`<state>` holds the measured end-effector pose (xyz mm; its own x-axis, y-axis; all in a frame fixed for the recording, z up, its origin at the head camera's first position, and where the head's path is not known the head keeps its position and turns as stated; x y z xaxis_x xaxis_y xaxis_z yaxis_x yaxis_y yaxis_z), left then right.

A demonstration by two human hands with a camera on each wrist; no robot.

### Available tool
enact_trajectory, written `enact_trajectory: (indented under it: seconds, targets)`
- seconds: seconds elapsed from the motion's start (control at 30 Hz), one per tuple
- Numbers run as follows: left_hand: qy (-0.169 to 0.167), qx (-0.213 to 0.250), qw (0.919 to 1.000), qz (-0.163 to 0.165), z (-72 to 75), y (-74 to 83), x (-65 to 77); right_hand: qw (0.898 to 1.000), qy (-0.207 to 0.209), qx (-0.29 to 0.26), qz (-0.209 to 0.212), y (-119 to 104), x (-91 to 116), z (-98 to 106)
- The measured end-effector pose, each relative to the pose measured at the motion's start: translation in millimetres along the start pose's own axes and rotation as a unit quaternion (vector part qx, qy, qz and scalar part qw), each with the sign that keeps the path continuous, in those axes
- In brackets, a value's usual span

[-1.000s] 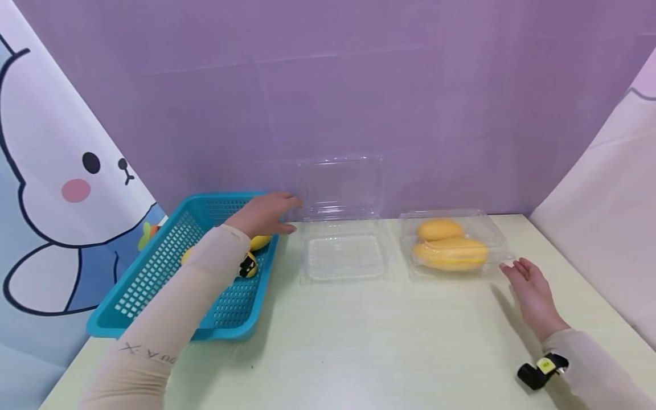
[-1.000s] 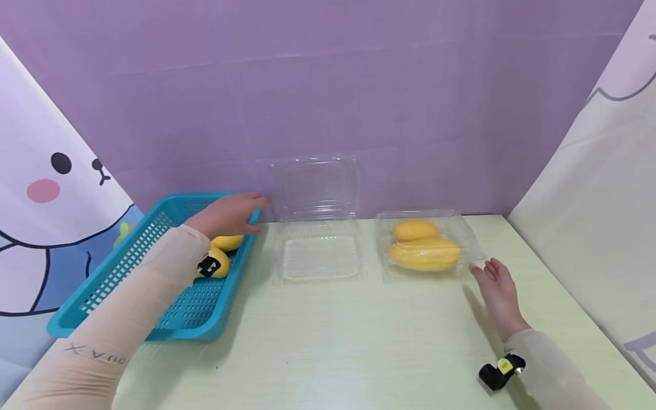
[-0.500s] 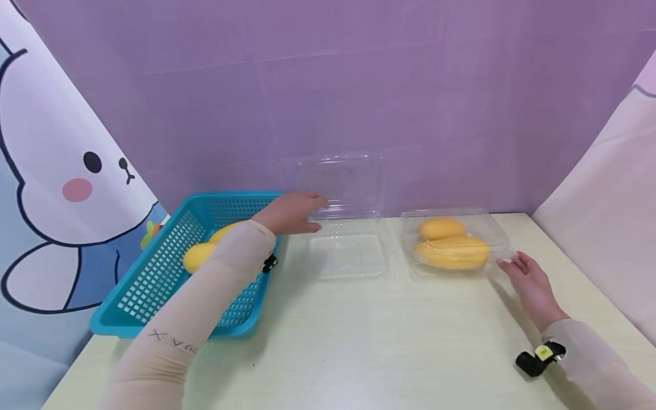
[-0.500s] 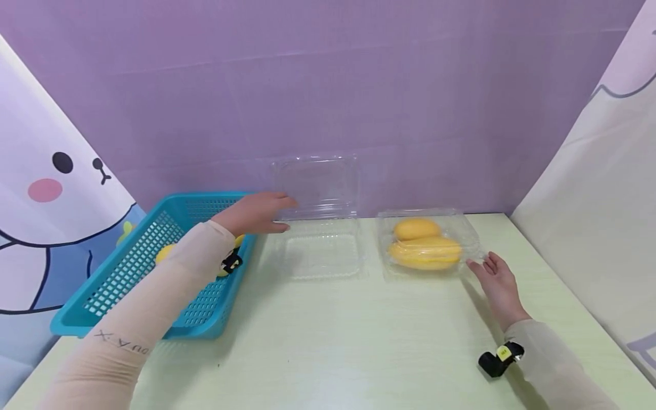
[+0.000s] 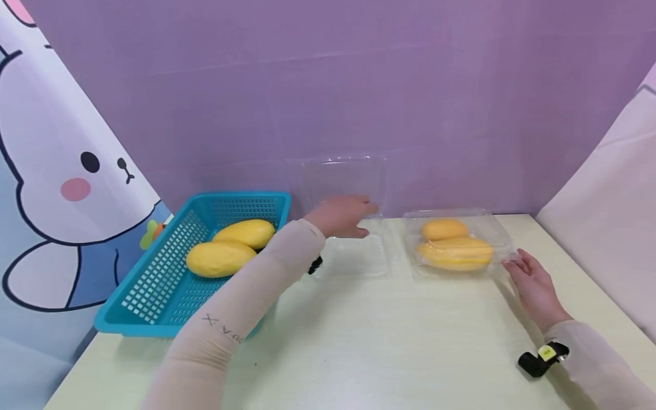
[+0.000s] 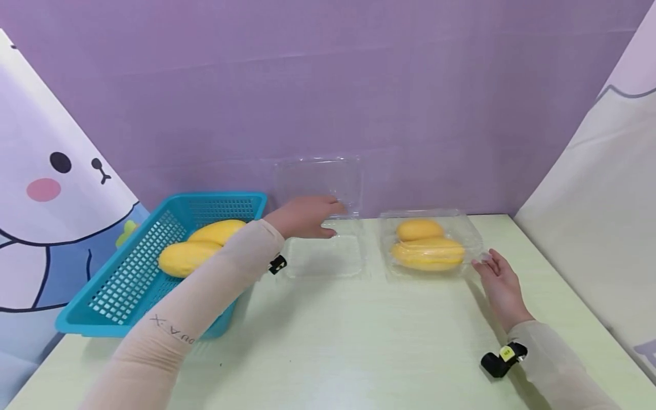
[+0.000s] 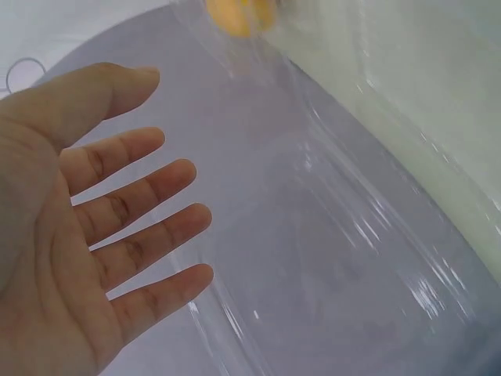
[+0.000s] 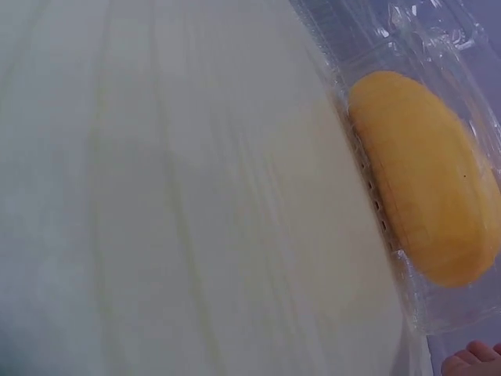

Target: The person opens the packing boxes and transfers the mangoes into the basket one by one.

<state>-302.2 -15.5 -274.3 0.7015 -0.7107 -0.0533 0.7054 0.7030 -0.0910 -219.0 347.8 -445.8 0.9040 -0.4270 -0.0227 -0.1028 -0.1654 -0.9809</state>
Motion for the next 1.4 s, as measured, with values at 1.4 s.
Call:
enact_trajectory:
  seconds: [1.4]
  targets:
    - [-0.003,-0.018,0.9991,-0.037,-68.3,103.5,-78.9,0.998,0.048,-0.031,-0.034,0,7,-8]
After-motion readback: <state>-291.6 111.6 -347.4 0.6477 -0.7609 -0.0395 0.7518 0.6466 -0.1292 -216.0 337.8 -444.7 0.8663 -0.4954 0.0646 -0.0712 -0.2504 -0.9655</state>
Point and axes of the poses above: each hand's wrist, its own x-axis away from the middle knuckle, its own z-axis out of the back of the hand, y = z × x, the point moved 2 cm from there along -x, towards the middle knuckle, and after that the axes turned 13 degrees about y, right-handed, at the moved point
